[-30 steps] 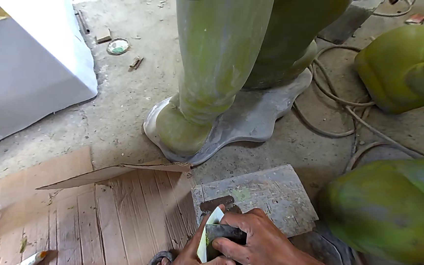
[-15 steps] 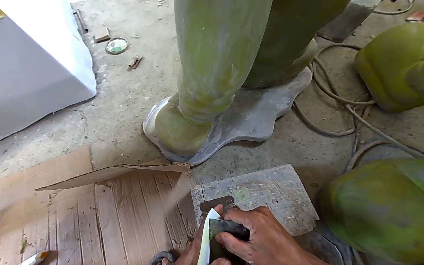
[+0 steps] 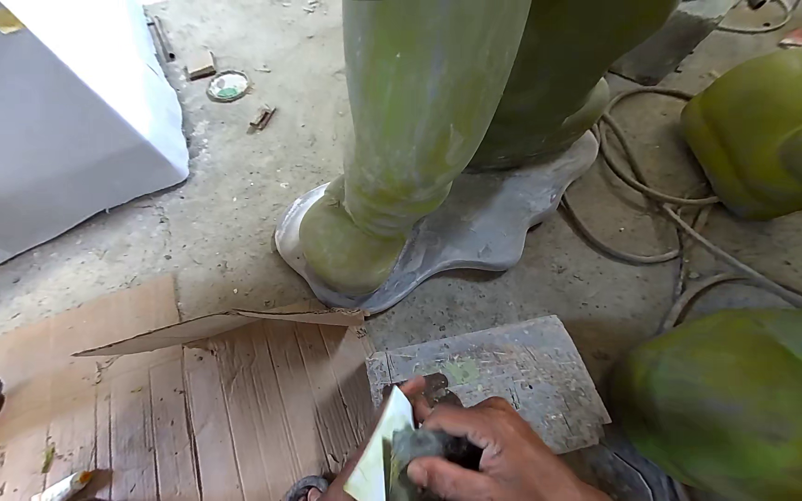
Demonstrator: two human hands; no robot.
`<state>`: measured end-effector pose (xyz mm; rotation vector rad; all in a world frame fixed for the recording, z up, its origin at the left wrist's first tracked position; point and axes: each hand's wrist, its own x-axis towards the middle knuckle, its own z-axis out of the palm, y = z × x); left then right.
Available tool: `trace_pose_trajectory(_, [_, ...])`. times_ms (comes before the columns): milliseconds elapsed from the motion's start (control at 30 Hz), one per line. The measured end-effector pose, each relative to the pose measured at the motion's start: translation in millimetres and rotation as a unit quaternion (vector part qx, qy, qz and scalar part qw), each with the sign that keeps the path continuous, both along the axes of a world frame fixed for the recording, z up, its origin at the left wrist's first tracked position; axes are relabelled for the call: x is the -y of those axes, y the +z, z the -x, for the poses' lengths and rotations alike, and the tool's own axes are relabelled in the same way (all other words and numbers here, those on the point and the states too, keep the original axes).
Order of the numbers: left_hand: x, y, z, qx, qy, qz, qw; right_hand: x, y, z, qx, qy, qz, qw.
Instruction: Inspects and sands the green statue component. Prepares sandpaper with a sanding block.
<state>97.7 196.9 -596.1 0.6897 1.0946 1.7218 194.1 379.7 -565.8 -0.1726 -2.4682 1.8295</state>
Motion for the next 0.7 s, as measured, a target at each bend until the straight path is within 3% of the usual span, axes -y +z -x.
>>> trace_pose_trajectory(167, [5,-29,17,0.097,0.125,-0.021,0.987,-23,4,2,0.047,-0.144,-0.012,0.988])
trace_pose_trajectory(267, [6,-32,24,0.144,0.176,0.02,0.974,-21,3,0,0.048,-0.138,-0.01,0.989])
trace_pose_trajectory(400, [8,-32,23,0.025,0.186,0.096,0.977,-5,2,-1,0.048,-0.069,-0.013,0.996])
trace_pose_trajectory(533, [8,-29,18,-0.09,0.126,0.161,0.975,11,1,1,0.062,-0.004,-0.031,0.998])
trace_pose_trajectory(633, [0,-14,17,-0.13,0.135,0.208,0.96,12,-6,1,0.086,-0.033,-0.055,0.994])
trace_pose_trajectory(700, [-3,-13,19,-0.082,0.219,0.212,0.949,7,-13,1,0.086,-0.08,-0.078,0.99])
